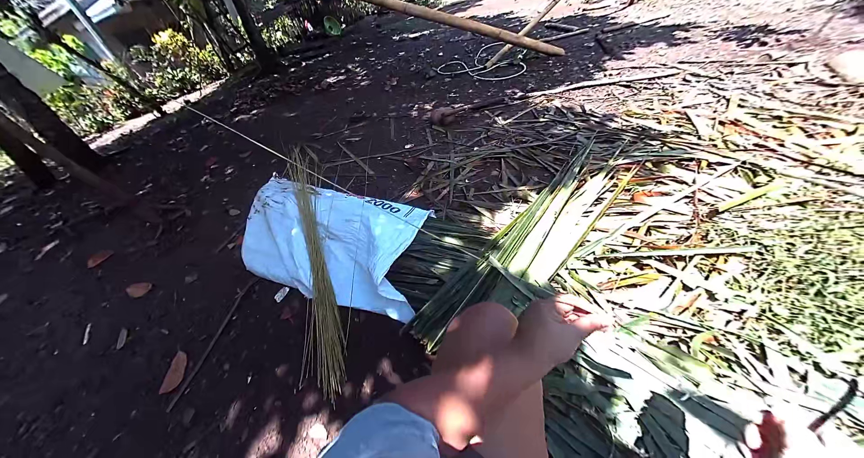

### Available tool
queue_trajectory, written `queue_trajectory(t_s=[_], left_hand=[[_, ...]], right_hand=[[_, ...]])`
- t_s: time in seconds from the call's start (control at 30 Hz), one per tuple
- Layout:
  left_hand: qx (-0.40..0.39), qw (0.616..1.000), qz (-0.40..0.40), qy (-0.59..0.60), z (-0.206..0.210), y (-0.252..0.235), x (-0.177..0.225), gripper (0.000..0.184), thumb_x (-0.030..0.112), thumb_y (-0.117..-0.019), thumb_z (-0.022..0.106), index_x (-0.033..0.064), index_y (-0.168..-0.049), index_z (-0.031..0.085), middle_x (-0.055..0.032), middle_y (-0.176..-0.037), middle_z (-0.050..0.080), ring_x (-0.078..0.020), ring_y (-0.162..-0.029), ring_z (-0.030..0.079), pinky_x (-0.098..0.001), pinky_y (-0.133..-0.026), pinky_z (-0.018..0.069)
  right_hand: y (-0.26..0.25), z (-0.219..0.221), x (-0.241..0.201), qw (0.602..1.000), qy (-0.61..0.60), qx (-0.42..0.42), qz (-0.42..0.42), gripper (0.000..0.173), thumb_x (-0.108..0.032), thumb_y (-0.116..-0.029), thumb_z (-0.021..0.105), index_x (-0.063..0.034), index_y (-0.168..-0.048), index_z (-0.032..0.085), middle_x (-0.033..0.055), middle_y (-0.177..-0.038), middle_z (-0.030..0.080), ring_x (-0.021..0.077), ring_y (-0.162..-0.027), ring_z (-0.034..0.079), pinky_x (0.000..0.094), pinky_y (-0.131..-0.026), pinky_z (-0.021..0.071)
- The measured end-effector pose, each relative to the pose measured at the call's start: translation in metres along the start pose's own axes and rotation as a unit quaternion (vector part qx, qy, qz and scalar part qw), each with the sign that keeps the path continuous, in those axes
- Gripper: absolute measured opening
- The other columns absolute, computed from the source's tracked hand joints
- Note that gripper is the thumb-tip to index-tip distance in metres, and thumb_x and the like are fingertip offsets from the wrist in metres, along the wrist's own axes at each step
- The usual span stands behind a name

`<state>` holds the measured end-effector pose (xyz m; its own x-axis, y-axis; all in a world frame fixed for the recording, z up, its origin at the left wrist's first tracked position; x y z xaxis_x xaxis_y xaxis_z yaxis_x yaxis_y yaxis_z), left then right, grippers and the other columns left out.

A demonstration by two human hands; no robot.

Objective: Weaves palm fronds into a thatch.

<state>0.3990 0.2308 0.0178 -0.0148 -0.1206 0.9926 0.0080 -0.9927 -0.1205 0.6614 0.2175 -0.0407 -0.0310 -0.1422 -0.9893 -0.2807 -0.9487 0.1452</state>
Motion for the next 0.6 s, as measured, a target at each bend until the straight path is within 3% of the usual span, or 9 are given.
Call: queue_trajectory(t_s=[0.07, 0.13, 0.2, 0.23, 0.4, 0.5, 0.6], left_hand=[[0.012, 0.999, 0.029, -0.013, 0.004, 0.005, -0.008, 0.015, 0.006, -0.0966, 0.067, -0.0058, -0.105, 0.071, -0.0089, -0.099, 0.072, -0.0052, -0.09, 0.066, -0.0246, -0.087, 0.0538], [0.01, 0.999, 0.049, -0.004, 0.012, 0.008, -0.014, 0.016, 0.006, -0.0973, 0.067, -0.007, -0.106, 0.071, -0.011, -0.1, 0.073, -0.0071, -0.089, 0.068, -0.0266, -0.087, 0.0552], [-0.004, 0.998, 0.061, -0.006, 0.021, 0.012, -0.012, 0.018, 0.006, -0.0984, 0.065, -0.0077, -0.108, 0.071, -0.0123, -0.1, 0.073, -0.0083, -0.088, 0.068, -0.0274, -0.087, 0.0554], [-0.01, 0.997, 0.069, -0.015, 0.025, 0.014, -0.01, 0.018, 0.006, -0.0985, 0.065, -0.0082, -0.108, 0.071, -0.0132, -0.1, 0.073, -0.0089, -0.088, 0.068, -0.0275, -0.086, 0.0557], [-0.031, 0.99, 0.118, -0.067, 0.027, 0.026, -0.007, 0.017, 0.003, -0.0983, 0.064, -0.011, -0.105, 0.071, -0.0181, -0.1, 0.074, -0.0144, -0.09, 0.07, -0.0294, -0.087, 0.0556], [-0.01, 0.989, 0.142, -0.045, 0.022, 0.026, -0.004, 0.016, 0.002, -0.0979, 0.064, -0.0111, -0.104, 0.07, -0.0161, -0.099, 0.074, -0.0111, -0.089, 0.07, -0.0267, -0.086, 0.056], [-0.022, 0.99, 0.131, -0.055, 0.025, 0.028, -0.008, 0.017, 0.003, -0.0982, 0.064, -0.0105, -0.104, 0.071, -0.0165, -0.1, 0.074, -0.0116, -0.089, 0.069, -0.0272, -0.086, 0.0552]], right_hand=[[0.004, 0.012, -0.013, 0.986, 0.153, -0.003, -0.067, 0.043, -0.024, -0.1098, 0.036, 0.0111, -0.131, 0.049, 0.002, -0.085, 0.052, 0.0029, -0.064, 0.051, 0.0244, -0.064, 0.0497], [0.011, 0.036, -0.013, 0.954, 0.264, -0.058, -0.131, 0.046, -0.024, -0.1104, 0.033, 0.0141, -0.123, 0.055, 0.0112, -0.086, 0.057, 0.0119, -0.071, 0.055, 0.0323, -0.07, 0.05], [0.033, 0.059, -0.021, 0.912, 0.348, -0.089, -0.197, 0.044, -0.02, -0.1095, 0.036, 0.0164, -0.117, 0.06, 0.0324, -0.097, 0.066, 0.0424, -0.089, 0.067, 0.0594, -0.083, 0.0521], [0.04, 0.067, -0.02, 0.899, 0.378, -0.092, -0.2, 0.044, -0.02, -0.1096, 0.036, 0.0157, -0.116, 0.061, 0.0358, -0.102, 0.066, 0.05, -0.096, 0.067, 0.0655, -0.086, 0.05], [0.017, 0.06, 0.015, 0.885, 0.429, -0.064, -0.171, 0.041, -0.015, -0.1086, 0.035, 0.0159, -0.116, 0.061, 0.0383, -0.107, 0.065, 0.0558, -0.101, 0.066, 0.0708, -0.087, 0.0485], [-0.005, 0.036, 0.038, 0.874, 0.474, -0.039, -0.101, 0.047, -0.016, -0.1111, 0.029, 0.0167, -0.133, 0.054, 0.0399, -0.13, 0.058, 0.0552, -0.123, 0.057, 0.0684, -0.103, 0.0425], [-0.014, 0.019, 0.047, 0.866, 0.491, -0.011, -0.091, 0.047, -0.015, -0.1108, 0.029, 0.0163, -0.137, 0.051, 0.0393, -0.135, 0.056, 0.0548, -0.127, 0.056, 0.0663, -0.107, 0.0417]])
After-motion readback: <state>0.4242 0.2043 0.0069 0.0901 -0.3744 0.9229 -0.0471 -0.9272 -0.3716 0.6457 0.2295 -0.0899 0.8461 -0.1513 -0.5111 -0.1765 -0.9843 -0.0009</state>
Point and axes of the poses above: each hand's wrist, its own y-axis away from the middle knuckle, its own z-axis out of the palm, x = y × z, the point moved 6 cm from there along -y, towards the middle knuckle
